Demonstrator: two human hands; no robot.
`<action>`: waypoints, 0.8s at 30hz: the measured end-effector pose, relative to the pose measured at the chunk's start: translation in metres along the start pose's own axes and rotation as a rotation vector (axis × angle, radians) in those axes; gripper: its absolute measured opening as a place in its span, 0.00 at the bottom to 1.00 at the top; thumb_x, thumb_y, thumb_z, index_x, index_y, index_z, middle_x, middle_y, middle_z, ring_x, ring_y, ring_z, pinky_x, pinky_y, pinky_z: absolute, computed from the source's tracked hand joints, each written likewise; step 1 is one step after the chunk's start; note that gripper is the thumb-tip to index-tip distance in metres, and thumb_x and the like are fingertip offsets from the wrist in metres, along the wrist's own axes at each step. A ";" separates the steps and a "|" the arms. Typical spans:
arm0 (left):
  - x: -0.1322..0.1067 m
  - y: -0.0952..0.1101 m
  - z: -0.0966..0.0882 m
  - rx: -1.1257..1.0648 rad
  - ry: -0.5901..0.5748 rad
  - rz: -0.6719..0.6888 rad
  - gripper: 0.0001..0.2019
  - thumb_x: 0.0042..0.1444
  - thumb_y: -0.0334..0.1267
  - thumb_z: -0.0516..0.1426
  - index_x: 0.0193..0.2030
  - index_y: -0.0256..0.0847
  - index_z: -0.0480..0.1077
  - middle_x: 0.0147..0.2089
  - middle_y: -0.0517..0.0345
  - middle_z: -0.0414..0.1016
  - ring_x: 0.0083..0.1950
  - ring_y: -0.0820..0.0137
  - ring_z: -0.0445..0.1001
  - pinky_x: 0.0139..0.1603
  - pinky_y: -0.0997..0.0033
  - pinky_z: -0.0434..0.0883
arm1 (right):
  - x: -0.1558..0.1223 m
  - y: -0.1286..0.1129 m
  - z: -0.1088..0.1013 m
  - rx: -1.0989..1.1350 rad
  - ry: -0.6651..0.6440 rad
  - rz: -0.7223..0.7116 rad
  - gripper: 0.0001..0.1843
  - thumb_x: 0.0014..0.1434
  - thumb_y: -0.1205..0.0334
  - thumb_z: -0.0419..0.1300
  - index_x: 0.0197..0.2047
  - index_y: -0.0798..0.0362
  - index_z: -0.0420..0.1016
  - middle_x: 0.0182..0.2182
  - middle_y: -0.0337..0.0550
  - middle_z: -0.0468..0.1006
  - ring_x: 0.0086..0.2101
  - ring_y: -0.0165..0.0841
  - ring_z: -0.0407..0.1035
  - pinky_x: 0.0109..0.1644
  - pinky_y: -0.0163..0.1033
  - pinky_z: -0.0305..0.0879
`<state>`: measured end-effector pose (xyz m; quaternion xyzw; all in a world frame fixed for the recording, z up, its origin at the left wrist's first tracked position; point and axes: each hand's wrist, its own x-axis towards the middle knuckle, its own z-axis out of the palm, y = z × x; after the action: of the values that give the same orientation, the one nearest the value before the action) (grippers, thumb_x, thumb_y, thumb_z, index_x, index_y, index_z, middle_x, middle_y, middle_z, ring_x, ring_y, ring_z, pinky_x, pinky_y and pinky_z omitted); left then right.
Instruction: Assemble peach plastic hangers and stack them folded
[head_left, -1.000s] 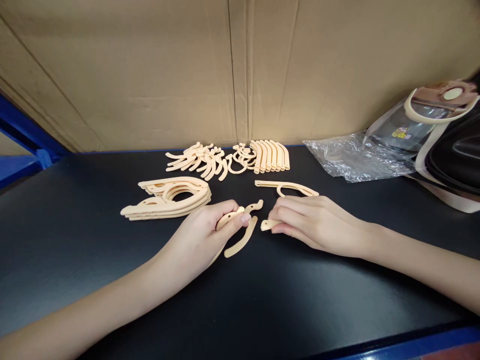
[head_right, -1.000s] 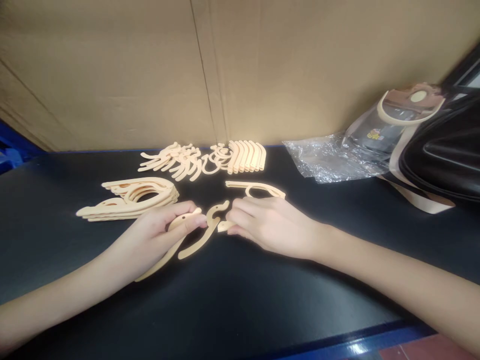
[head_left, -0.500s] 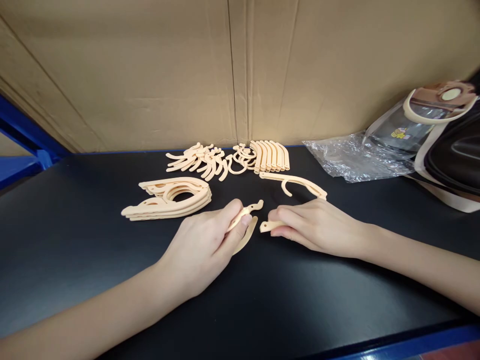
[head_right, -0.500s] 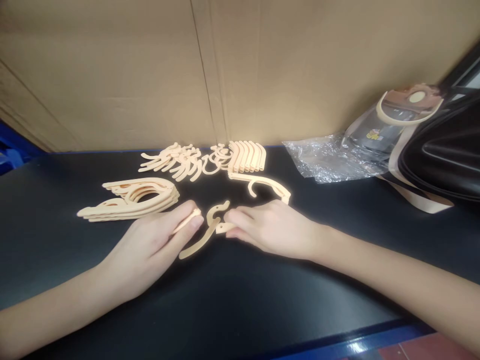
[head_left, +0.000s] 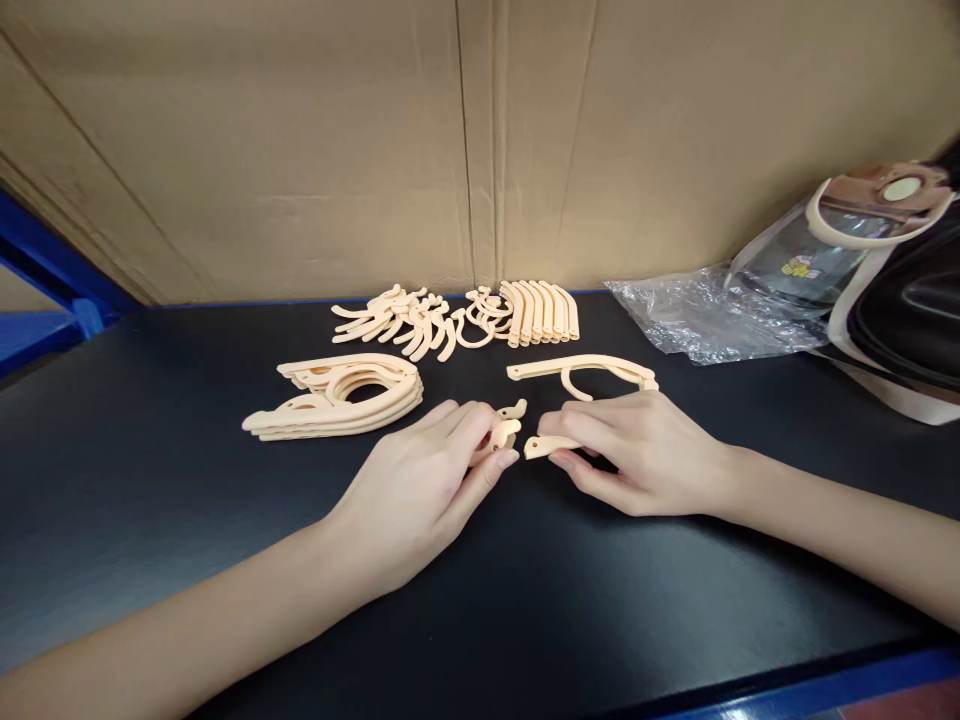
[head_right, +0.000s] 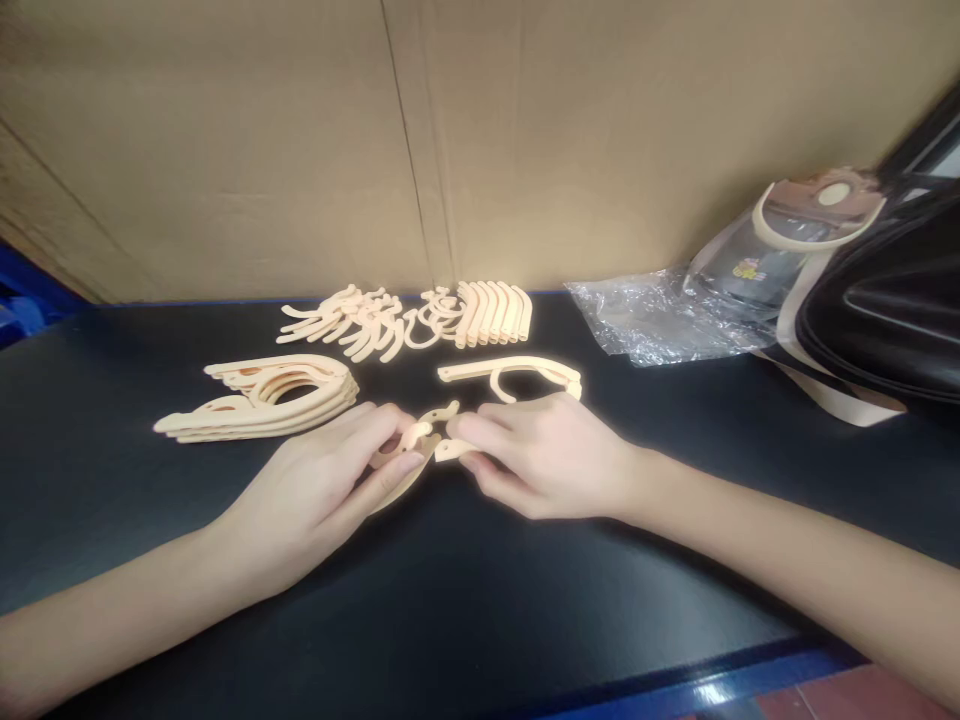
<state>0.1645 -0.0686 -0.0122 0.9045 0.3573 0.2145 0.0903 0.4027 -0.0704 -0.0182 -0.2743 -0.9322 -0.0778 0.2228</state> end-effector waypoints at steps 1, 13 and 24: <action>0.000 0.000 0.000 -0.021 -0.007 -0.002 0.11 0.69 0.39 0.47 0.33 0.43 0.58 0.29 0.66 0.62 0.27 0.73 0.62 0.28 0.74 0.57 | 0.000 0.000 0.001 0.002 0.032 -0.002 0.08 0.67 0.65 0.50 0.44 0.56 0.70 0.27 0.36 0.74 0.24 0.27 0.65 0.27 0.34 0.56; -0.002 -0.001 0.000 -0.061 -0.025 0.066 0.14 0.70 0.37 0.45 0.30 0.42 0.55 0.25 0.68 0.59 0.23 0.75 0.61 0.24 0.75 0.54 | -0.001 -0.002 0.000 0.094 0.075 0.011 0.10 0.66 0.64 0.53 0.38 0.57 0.74 0.27 0.38 0.74 0.26 0.28 0.64 0.31 0.35 0.59; -0.001 -0.002 0.000 -0.067 -0.030 0.043 0.14 0.68 0.36 0.46 0.28 0.42 0.56 0.21 0.70 0.58 0.19 0.77 0.59 0.22 0.76 0.53 | 0.000 0.003 0.000 0.052 -0.066 0.015 0.18 0.72 0.57 0.44 0.44 0.55 0.73 0.29 0.37 0.76 0.25 0.27 0.66 0.28 0.33 0.57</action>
<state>0.1626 -0.0675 -0.0132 0.9116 0.3289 0.2149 0.1212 0.4043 -0.0682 -0.0186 -0.2777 -0.9387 -0.0430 0.1997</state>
